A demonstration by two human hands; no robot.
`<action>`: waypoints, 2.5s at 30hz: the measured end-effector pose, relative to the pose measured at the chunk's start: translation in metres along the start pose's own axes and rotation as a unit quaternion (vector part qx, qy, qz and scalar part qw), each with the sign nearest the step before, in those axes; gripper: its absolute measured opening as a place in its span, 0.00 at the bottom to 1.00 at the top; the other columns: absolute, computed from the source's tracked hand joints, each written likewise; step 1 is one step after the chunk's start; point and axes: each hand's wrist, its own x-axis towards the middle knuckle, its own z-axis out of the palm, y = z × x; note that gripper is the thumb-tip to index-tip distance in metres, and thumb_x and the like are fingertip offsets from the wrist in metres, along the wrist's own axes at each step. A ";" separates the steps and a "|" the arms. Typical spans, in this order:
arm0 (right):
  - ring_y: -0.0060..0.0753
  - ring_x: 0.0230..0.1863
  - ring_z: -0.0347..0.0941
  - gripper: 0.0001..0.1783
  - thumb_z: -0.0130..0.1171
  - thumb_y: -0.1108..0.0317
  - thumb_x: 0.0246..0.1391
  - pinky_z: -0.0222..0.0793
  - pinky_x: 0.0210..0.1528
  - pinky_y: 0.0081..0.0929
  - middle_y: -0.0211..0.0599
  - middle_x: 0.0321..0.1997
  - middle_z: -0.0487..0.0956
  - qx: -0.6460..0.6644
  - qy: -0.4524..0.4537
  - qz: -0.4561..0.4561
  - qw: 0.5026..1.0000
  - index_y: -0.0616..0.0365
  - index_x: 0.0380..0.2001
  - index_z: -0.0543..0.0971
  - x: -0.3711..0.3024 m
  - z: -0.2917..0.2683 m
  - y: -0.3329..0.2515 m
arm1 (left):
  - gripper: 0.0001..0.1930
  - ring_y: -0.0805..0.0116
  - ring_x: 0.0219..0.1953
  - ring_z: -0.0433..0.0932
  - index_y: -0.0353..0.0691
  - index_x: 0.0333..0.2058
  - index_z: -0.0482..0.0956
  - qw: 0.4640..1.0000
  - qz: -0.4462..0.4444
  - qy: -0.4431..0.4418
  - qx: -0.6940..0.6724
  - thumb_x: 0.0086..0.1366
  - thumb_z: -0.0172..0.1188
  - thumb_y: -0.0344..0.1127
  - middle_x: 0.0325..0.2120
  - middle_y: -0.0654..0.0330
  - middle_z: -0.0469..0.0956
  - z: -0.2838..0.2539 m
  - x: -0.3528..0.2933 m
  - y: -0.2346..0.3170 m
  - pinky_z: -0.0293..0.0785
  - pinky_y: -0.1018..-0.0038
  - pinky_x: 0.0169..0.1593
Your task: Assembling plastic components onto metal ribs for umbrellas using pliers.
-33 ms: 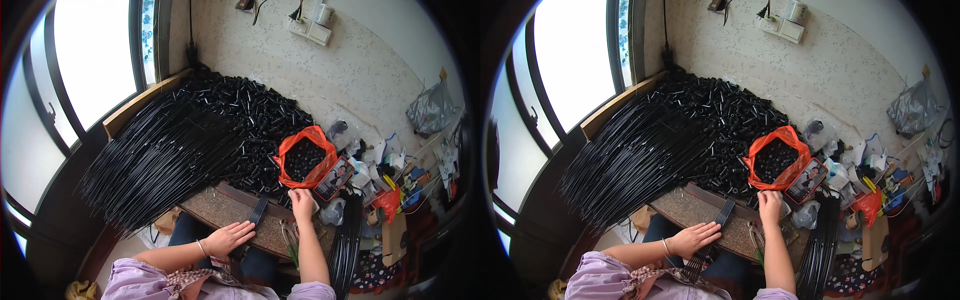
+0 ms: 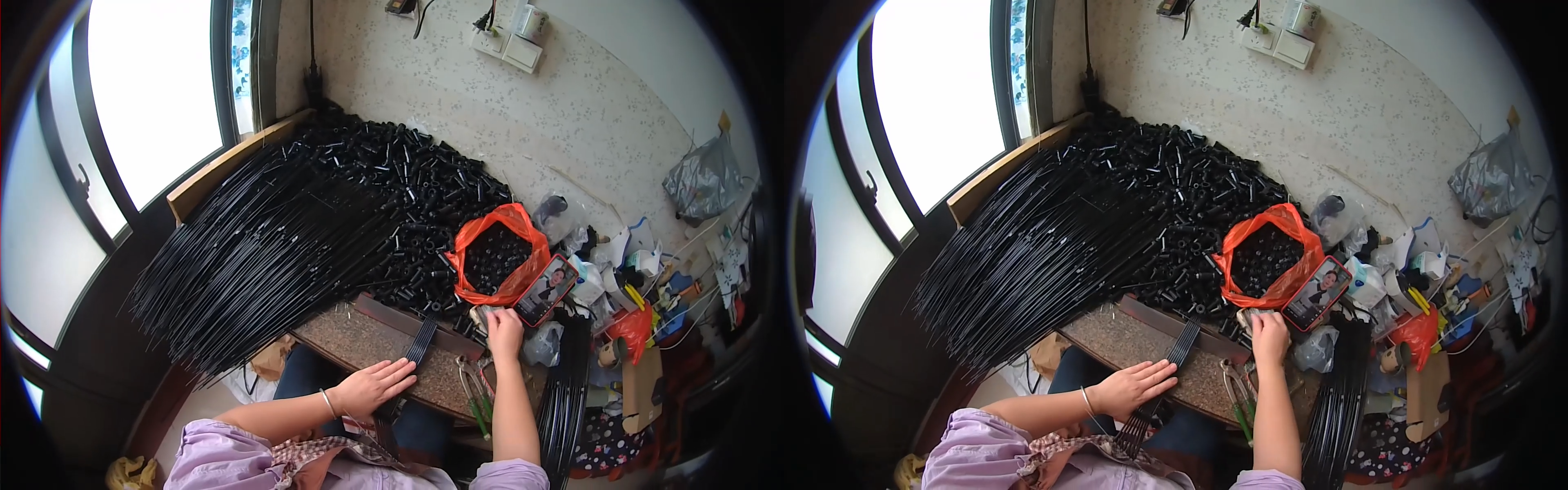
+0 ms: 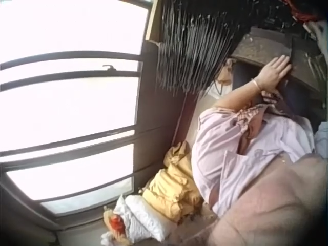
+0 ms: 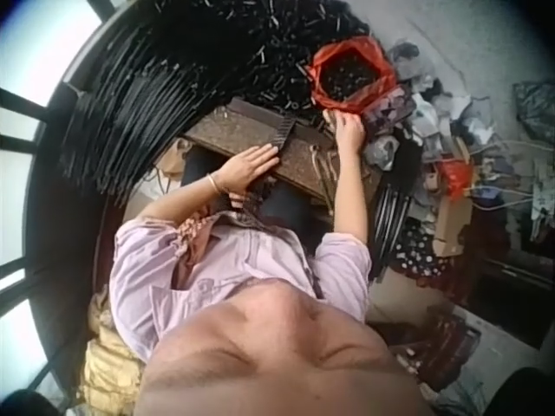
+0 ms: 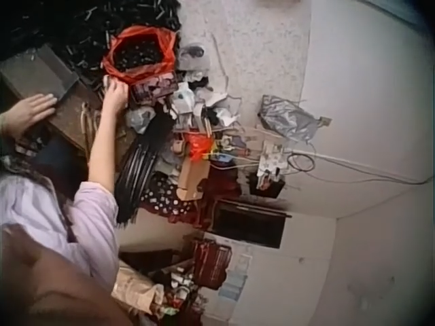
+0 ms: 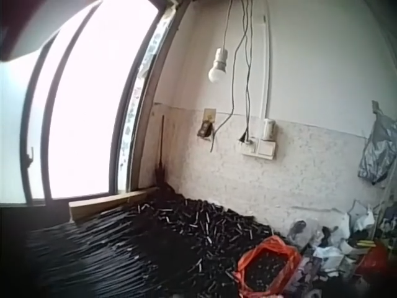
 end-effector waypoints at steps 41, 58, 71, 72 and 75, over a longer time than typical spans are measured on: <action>0.46 0.31 0.72 0.05 0.54 0.75 0.45 0.68 0.34 0.34 0.41 0.28 0.75 0.061 -0.225 -0.055 0.971 0.60 0.27 0.79 -0.017 0.004 -0.051 | 0.47 0.53 0.62 0.51 0.36 0.58 0.55 0.991 -0.039 0.008 -0.128 0.48 0.53 0.67 0.60 0.48 0.51 -0.009 -0.003 0.009 0.49 0.60 0.61; 0.41 0.30 0.72 0.06 0.56 0.72 0.45 0.68 0.31 0.34 0.34 0.28 0.72 0.080 -0.184 -0.153 0.968 0.55 0.30 0.77 -0.023 0.004 -0.036 | 0.48 0.54 0.63 0.50 0.35 0.59 0.54 0.991 -0.028 0.007 -0.133 0.48 0.53 0.66 0.61 0.48 0.50 -0.009 -0.006 0.006 0.48 0.60 0.62; 0.32 0.55 0.64 0.25 0.59 0.68 0.49 0.56 0.56 0.29 0.45 0.52 0.69 0.638 -0.398 -0.035 0.658 0.62 0.51 0.67 -0.070 -0.067 -0.142 | 0.48 0.54 0.64 0.48 0.43 0.59 0.56 0.987 -0.019 0.056 -0.149 0.43 0.58 0.66 0.62 0.50 0.49 -0.001 0.020 -0.008 0.44 0.59 0.63; 0.32 0.49 0.71 0.18 0.55 0.67 0.53 0.63 0.52 0.27 0.44 0.45 0.76 0.596 -0.354 -0.023 0.721 0.64 0.46 0.72 -0.078 -0.068 -0.144 | 0.48 0.54 0.64 0.48 0.43 0.59 0.56 0.988 -0.009 0.055 -0.147 0.43 0.58 0.66 0.62 0.50 0.49 0.000 0.022 -0.008 0.44 0.59 0.63; 0.31 0.40 0.75 0.13 0.50 0.68 0.56 0.67 0.45 0.24 0.42 0.35 0.79 0.571 -0.203 -0.001 0.795 0.66 0.40 0.74 -0.083 -0.070 -0.161 | 0.47 0.51 0.64 0.45 0.45 0.58 0.59 0.988 -0.027 0.068 -0.138 0.45 0.54 0.70 0.61 0.47 0.49 0.001 0.028 -0.013 0.45 0.55 0.62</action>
